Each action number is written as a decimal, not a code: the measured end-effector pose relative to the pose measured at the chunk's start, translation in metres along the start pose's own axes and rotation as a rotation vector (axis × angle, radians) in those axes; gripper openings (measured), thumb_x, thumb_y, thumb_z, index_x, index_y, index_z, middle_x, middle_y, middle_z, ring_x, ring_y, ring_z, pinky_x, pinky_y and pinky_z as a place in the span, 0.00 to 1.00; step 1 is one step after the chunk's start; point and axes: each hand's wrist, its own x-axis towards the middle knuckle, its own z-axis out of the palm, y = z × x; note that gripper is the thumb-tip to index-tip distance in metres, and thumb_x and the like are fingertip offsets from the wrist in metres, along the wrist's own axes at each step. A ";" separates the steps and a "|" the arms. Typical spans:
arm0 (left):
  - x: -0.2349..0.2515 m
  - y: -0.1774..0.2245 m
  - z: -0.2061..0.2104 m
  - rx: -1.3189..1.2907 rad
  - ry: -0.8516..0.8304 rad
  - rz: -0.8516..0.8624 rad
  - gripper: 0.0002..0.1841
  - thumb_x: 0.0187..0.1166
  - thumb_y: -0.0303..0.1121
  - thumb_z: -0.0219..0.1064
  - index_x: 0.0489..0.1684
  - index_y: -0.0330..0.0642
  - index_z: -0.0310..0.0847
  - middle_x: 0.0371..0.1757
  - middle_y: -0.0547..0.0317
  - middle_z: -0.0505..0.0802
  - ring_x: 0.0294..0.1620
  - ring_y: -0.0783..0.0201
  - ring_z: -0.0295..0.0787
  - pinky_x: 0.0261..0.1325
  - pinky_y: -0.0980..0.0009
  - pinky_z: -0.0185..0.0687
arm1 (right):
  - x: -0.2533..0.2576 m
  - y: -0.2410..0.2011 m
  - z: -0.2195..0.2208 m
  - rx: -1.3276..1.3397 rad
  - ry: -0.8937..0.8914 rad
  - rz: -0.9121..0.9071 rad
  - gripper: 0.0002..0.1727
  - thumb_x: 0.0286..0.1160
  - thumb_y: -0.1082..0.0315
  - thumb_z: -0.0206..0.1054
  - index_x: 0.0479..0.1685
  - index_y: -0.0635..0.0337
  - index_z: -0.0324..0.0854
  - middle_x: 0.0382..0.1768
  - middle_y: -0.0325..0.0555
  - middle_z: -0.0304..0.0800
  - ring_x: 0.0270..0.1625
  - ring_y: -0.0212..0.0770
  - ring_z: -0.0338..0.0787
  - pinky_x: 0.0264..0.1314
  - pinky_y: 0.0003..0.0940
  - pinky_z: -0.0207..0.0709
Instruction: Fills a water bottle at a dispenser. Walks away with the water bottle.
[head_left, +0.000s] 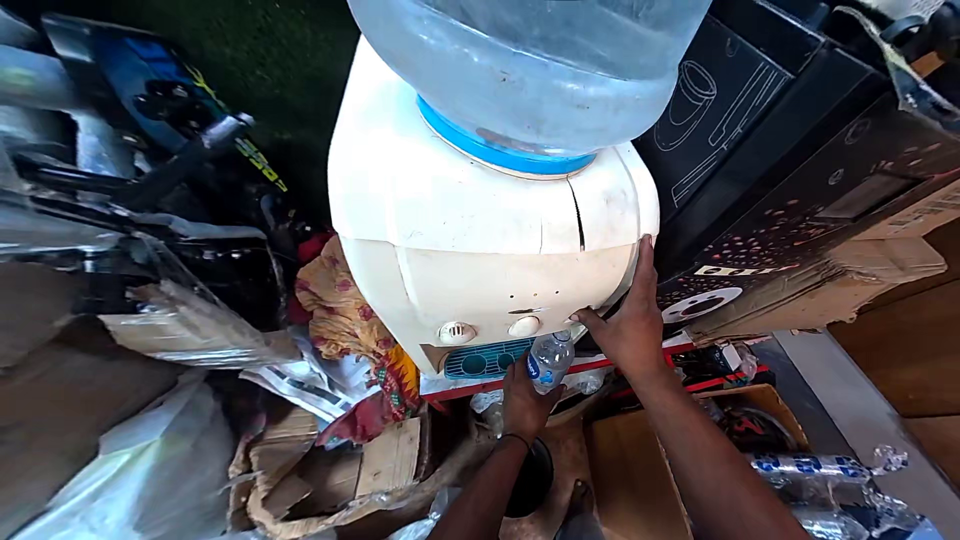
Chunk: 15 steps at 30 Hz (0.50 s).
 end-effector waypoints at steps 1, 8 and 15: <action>-0.001 0.000 0.000 0.000 0.002 -0.001 0.56 0.51 0.53 0.89 0.86 0.40 0.64 0.74 0.41 0.81 0.76 0.46 0.78 0.80 0.50 0.73 | 0.000 0.000 0.000 0.000 0.003 -0.011 0.84 0.36 0.54 0.96 0.99 0.44 0.32 0.91 0.61 0.53 0.39 0.59 0.93 0.33 0.60 0.88; 0.000 -0.001 0.001 -0.020 0.013 0.005 0.57 0.51 0.52 0.89 0.86 0.40 0.64 0.73 0.41 0.81 0.75 0.46 0.79 0.80 0.51 0.73 | -0.001 0.000 0.000 -0.008 0.010 -0.012 0.83 0.36 0.54 0.96 0.99 0.44 0.33 0.91 0.60 0.54 0.37 0.58 0.93 0.33 0.60 0.88; 0.000 -0.001 0.000 -0.022 0.025 0.024 0.57 0.50 0.51 0.90 0.85 0.36 0.64 0.74 0.37 0.81 0.76 0.43 0.78 0.80 0.48 0.73 | -0.001 -0.003 -0.003 0.000 -0.002 0.014 0.82 0.37 0.54 0.96 0.99 0.43 0.35 0.91 0.59 0.53 0.35 0.56 0.93 0.32 0.58 0.88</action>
